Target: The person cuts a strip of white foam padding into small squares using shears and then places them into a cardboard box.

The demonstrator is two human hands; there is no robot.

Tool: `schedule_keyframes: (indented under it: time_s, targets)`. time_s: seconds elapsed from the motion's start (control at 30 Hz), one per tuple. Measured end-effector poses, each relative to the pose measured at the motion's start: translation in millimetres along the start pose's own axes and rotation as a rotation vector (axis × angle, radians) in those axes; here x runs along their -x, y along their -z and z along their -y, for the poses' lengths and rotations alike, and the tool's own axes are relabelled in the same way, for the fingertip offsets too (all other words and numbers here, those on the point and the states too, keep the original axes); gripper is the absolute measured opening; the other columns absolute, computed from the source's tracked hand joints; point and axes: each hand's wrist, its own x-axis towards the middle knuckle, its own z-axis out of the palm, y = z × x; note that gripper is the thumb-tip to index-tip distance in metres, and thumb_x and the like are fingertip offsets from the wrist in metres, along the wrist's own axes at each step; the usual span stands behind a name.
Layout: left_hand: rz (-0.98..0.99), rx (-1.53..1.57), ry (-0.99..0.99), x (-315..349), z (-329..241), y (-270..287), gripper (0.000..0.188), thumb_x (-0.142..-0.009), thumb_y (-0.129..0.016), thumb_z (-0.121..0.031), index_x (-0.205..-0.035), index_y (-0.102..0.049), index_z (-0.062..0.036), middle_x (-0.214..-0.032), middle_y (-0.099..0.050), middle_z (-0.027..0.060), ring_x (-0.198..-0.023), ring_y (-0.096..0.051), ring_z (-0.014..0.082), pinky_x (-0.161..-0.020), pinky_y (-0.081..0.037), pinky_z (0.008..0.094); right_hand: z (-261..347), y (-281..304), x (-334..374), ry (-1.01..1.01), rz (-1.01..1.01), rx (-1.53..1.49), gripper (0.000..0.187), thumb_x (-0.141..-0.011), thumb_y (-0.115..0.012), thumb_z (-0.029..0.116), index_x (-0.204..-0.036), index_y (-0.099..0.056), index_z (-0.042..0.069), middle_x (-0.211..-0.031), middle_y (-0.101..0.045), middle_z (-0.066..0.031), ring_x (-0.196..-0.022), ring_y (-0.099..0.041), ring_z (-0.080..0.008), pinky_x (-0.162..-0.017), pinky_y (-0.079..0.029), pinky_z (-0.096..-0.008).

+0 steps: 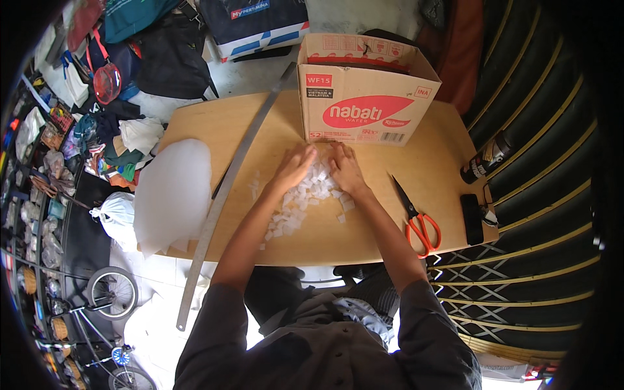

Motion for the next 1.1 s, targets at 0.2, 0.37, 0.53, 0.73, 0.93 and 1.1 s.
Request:
schedule_keyframes:
  time_s: [0.2, 0.37, 0.53, 0.73, 0.93, 1.1]
  targets:
    - [-0.225, 0.078, -0.092, 50, 4, -8, 0.056, -0.103, -0.027, -0.042, -0.142, -0.041, -0.0048, -0.146, -0.038, 0.0229, -0.142, -0.024, 0.0377, -0.118, -0.011, 0.0464, -2, -3, 19, 0.029, 0.157, -0.390, 0.043, -0.090, -0.053, 0.018, -0.129, -0.045, 0.001, -0.133, -0.048, -0.0220, -0.126, -0.043, -0.0389, -0.110, -0.028, -0.0494]
    - [-0.473, -0.165, 0.067, 116, 44, 15, 0.056, -0.104, -0.025, -0.039, -0.144, -0.035, -0.0018, -0.149, -0.032, 0.0252, -0.143, -0.022, 0.0368, -0.118, -0.007, 0.0474, -4, 8, 17, 0.042, 0.085, -0.150, 0.048, -0.094, -0.053, 0.026, -0.133, -0.042, -0.001, -0.134, -0.047, -0.0243, -0.126, -0.043, -0.0406, -0.110, -0.028, -0.0469]
    - [-0.357, 0.073, 0.102, 106, 27, 5, 0.059, -0.104, -0.024, -0.042, -0.147, -0.030, -0.0022, -0.148, -0.032, 0.0274, -0.141, -0.026, 0.0374, -0.117, -0.016, 0.0432, 31, -8, 9, 0.036, 0.238, -0.148, 0.055, -0.096, -0.049, 0.033, -0.139, -0.036, 0.001, -0.142, -0.040, -0.0251, -0.136, -0.032, -0.0396, -0.116, -0.018, -0.0481]
    - [-0.472, 0.290, 0.058, 131, 14, 10, 0.063, -0.103, -0.018, -0.047, -0.147, -0.030, -0.0033, -0.148, -0.033, 0.0243, -0.140, -0.030, 0.0337, -0.114, -0.023, 0.0391, 62, 6, 64, 0.144, 0.165, -0.006, 0.058, -0.097, -0.049, 0.031, -0.144, -0.033, 0.003, -0.151, -0.028, -0.0232, -0.143, -0.017, -0.0417, -0.117, -0.011, -0.0535]
    - [-0.755, 0.231, 0.176, 218, 13, -29, 0.062, -0.104, -0.017, -0.043, -0.149, -0.025, -0.0010, -0.156, -0.017, 0.0242, -0.146, -0.014, 0.0341, -0.118, -0.011, 0.0414, 87, 23, 143, -0.012, 0.039, 0.017, 0.063, -0.096, -0.054, 0.032, -0.146, -0.031, 0.001, -0.154, -0.022, -0.0237, -0.145, -0.013, -0.0401, -0.116, -0.008, -0.0550]
    - [-0.738, 0.283, 0.171, 183, -18, -41, 0.060, -0.104, -0.020, -0.041, -0.151, -0.019, -0.0034, -0.158, -0.007, 0.0230, -0.147, -0.004, 0.0350, -0.118, -0.006, 0.0437, 57, 26, 143, -0.218, -0.070, -0.171, 0.071, -0.095, -0.054, 0.037, -0.148, -0.024, -0.001, -0.153, -0.022, -0.0258, -0.144, -0.014, -0.0408, -0.117, -0.010, -0.0501]
